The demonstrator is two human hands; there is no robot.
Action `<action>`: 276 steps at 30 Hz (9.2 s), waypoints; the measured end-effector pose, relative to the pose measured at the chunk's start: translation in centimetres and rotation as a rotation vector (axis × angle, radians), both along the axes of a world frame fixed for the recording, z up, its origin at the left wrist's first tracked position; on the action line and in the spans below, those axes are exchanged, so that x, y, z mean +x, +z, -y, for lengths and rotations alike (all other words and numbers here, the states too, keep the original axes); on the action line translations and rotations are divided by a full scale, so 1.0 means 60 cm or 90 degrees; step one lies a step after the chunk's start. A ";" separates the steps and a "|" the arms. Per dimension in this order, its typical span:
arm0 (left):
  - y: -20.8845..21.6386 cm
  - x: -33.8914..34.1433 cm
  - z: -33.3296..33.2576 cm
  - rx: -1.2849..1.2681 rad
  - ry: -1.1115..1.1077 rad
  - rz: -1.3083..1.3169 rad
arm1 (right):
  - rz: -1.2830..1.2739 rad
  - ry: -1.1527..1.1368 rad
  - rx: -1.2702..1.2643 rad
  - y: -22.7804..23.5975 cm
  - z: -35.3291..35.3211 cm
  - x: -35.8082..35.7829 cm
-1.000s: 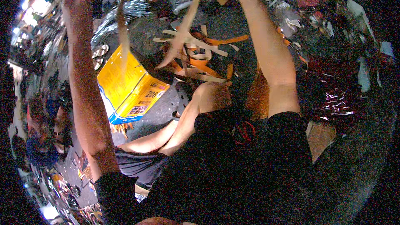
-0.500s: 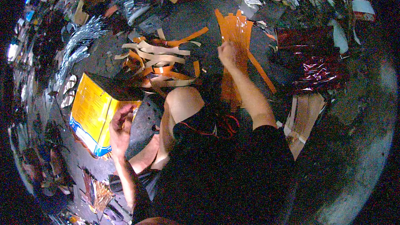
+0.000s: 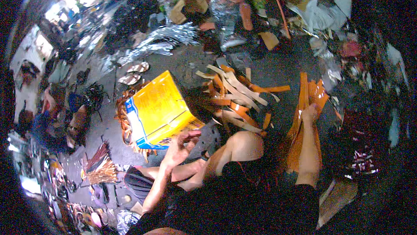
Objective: The person sits on the floor and repeatedly picks up thin orange strips from a pile, folds them, and places them onto a yellow box. The person continues this repetitive folding and stacking process throughout the clip.
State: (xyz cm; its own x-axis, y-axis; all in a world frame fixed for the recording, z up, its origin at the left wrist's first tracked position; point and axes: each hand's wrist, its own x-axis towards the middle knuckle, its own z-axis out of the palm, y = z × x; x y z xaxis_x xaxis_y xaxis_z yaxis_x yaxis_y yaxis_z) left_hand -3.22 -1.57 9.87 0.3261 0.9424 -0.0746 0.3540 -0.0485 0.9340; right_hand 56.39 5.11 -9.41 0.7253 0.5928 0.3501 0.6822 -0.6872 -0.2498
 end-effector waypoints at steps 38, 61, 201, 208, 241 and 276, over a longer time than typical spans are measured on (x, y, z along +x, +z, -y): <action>-0.071 0.054 -0.022 -0.222 0.167 0.498 | -0.636 0.833 -0.063 0.345 0.060 -0.662; -0.028 0.059 0.008 0.085 0.061 0.161 | -0.519 0.746 -0.081 0.379 0.111 -0.655; -0.161 -0.387 -0.014 -0.163 0.682 0.580 | -0.257 1.391 0.086 0.299 -0.115 -1.095; -0.166 -0.396 -0.011 -0.180 0.738 0.811 | -0.345 1.384 0.054 0.309 -0.112 -1.108; -0.206 -0.423 -0.018 -0.249 0.708 0.934 | -0.295 1.409 0.094 0.296 -0.118 -1.117; -0.090 -0.322 -0.038 -0.122 0.650 0.699 | -0.331 1.419 0.087 0.295 -0.122 -1.119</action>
